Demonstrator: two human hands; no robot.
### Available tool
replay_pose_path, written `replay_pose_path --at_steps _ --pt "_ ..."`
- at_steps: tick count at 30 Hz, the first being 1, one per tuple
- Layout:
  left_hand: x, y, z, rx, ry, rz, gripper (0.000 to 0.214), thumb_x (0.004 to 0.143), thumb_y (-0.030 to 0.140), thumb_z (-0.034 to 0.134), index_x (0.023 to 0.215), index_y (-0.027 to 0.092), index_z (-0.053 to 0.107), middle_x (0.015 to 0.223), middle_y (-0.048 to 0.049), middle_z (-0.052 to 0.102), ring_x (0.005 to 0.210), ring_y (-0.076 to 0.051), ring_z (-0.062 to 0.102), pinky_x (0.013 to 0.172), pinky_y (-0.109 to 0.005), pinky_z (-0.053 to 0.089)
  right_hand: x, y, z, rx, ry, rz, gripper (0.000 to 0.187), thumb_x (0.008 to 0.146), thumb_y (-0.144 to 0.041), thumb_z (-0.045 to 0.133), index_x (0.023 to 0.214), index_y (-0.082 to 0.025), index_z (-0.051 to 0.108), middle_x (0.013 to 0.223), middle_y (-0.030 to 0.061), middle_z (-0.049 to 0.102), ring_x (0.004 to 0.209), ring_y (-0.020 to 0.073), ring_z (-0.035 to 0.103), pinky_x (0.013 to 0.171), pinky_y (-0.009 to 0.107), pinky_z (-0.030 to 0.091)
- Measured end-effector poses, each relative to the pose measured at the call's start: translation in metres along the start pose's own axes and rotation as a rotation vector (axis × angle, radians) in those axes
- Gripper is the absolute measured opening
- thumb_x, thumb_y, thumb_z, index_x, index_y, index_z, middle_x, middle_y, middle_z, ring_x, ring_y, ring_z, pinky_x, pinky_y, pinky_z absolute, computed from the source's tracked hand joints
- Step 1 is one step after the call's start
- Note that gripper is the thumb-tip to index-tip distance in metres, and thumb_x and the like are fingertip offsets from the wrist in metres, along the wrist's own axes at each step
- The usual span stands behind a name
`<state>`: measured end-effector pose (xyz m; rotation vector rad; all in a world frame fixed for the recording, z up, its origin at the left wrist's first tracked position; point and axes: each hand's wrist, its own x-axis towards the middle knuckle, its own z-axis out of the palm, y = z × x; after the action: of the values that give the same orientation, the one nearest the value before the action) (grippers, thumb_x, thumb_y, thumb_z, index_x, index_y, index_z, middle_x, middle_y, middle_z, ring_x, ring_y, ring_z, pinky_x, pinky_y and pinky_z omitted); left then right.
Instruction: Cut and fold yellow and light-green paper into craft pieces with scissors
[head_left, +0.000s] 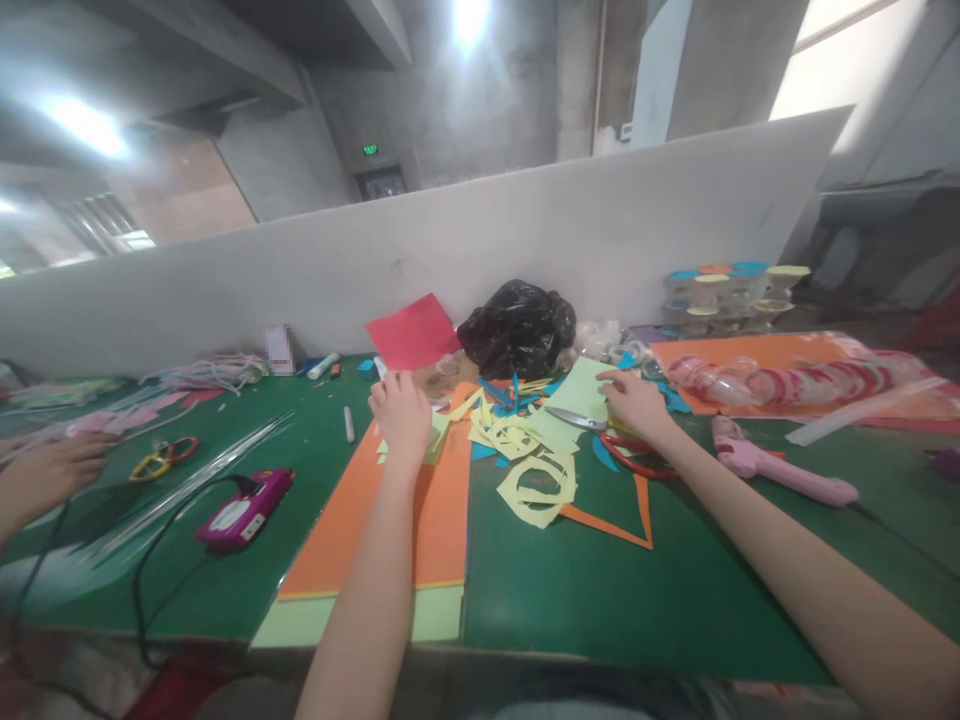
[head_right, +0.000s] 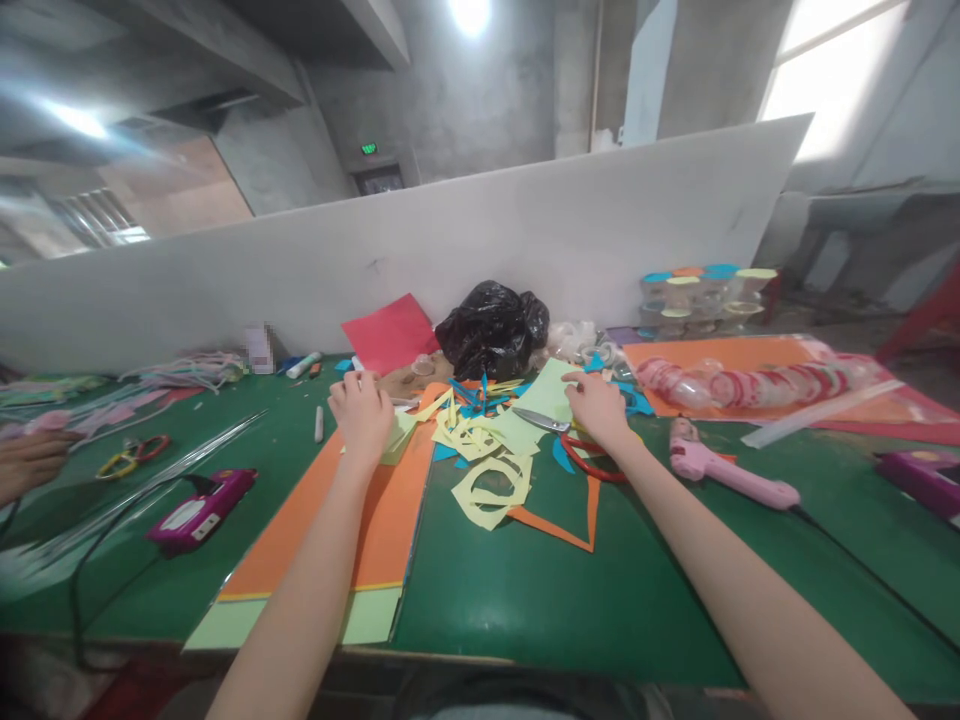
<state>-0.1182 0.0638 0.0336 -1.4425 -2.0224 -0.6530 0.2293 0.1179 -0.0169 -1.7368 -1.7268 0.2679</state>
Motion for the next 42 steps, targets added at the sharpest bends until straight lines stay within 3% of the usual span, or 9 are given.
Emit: replay_pose_path --at_steps 7,15,17,20,22,25,30,35,42 --pt "-0.001 0.002 0.006 -0.006 0.011 0.060 0.030 0.090 0.016 0.040 0.112 0.014 0.060 0.122 -0.0177 0.058 0.111 -0.036 0.050 0.091 -0.045 0.041 0.006 0.006 -0.012 0.166 0.059 -0.147 0.037 0.090 -0.026 0.043 0.106 -0.016 0.074 0.113 0.0110 0.071 0.105 0.0252 0.064 0.098 0.040 0.047" --pt "-0.001 0.003 0.007 -0.043 -0.001 0.065 0.030 0.091 0.017 0.038 0.111 0.014 0.060 0.121 -0.0184 0.058 0.111 -0.036 0.051 0.090 -0.046 0.042 0.001 -0.002 -0.019 0.181 0.060 -0.179 0.051 0.094 -0.029 0.038 0.139 -0.010 0.055 0.132 0.0156 0.062 0.110 0.0256 0.062 0.096 0.038 0.049" --pt "-0.001 0.002 0.009 -0.052 -0.001 0.073 0.030 0.090 0.017 0.038 0.110 0.015 0.060 0.121 -0.0186 0.058 0.111 -0.037 0.050 0.090 -0.047 0.042 -0.005 -0.001 -0.019 0.090 0.041 -0.168 0.056 0.093 -0.029 0.042 0.146 -0.012 0.049 0.126 0.0165 0.065 0.106 0.0295 0.063 0.095 0.044 0.049" --pt "-0.001 0.001 0.013 -0.063 0.002 0.085 0.029 0.091 0.017 0.038 0.110 0.015 0.060 0.121 -0.0187 0.058 0.112 -0.037 0.050 0.090 -0.047 0.042 -0.015 0.003 -0.021 -0.314 0.037 -0.156 0.061 0.092 -0.025 0.044 0.152 -0.017 0.040 0.129 0.0177 0.063 0.115 0.0383 0.056 0.097 0.055 0.041" --pt "-0.001 0.001 0.013 -0.065 0.010 0.083 0.030 0.091 0.017 0.039 0.111 0.015 0.060 0.121 -0.0183 0.058 0.112 -0.037 0.050 0.091 -0.047 0.042 -0.019 0.006 -0.023 -0.541 0.009 -0.106 0.063 0.093 -0.024 0.043 0.155 -0.016 0.033 0.128 0.0192 0.063 0.117 0.0399 0.055 0.096 0.054 0.040" --pt "-0.001 0.002 0.011 -0.067 0.003 0.073 0.030 0.090 0.017 0.039 0.112 0.015 0.060 0.123 -0.0176 0.057 0.112 -0.037 0.050 0.091 -0.047 0.042 -0.021 0.007 -0.026 -0.585 -0.064 -0.012 0.066 0.093 -0.027 0.043 0.155 -0.012 0.029 0.123 0.0214 0.065 0.114 0.0390 0.057 0.095 0.051 0.040" --pt "-0.001 0.002 0.007 -0.068 -0.017 0.068 0.031 0.091 0.016 0.037 0.112 0.016 0.060 0.124 -0.0167 0.057 0.113 -0.037 0.050 0.092 -0.046 0.042 -0.017 0.009 -0.028 -0.549 -0.087 -0.030 0.059 0.092 -0.019 0.036 0.151 -0.011 0.034 0.131 0.0227 0.059 0.116 0.0398 0.056 0.092 0.051 0.042" --pt "-0.001 0.002 0.009 -0.089 -0.017 0.070 0.031 0.091 0.017 0.038 0.114 0.017 0.059 0.125 -0.0174 0.057 0.114 -0.037 0.049 0.093 -0.047 0.041 -0.015 0.011 -0.030 -0.535 -0.090 -0.036 0.045 0.090 -0.024 0.043 0.129 -0.005 0.053 0.115 0.0258 0.063 0.104 0.0384 0.061 0.083 0.045 0.047" --pt "-0.001 0.003 0.008 -0.078 -0.028 0.073 0.031 0.091 0.017 0.039 0.113 0.015 0.060 0.125 -0.0176 0.057 0.113 -0.036 0.050 0.092 -0.046 0.042 -0.013 0.018 -0.032 -0.526 -0.100 -0.177 0.028 0.093 -0.026 0.045 0.107 -0.017 0.068 0.116 0.0192 0.062 0.107 0.0366 0.057 0.085 0.048 0.045"
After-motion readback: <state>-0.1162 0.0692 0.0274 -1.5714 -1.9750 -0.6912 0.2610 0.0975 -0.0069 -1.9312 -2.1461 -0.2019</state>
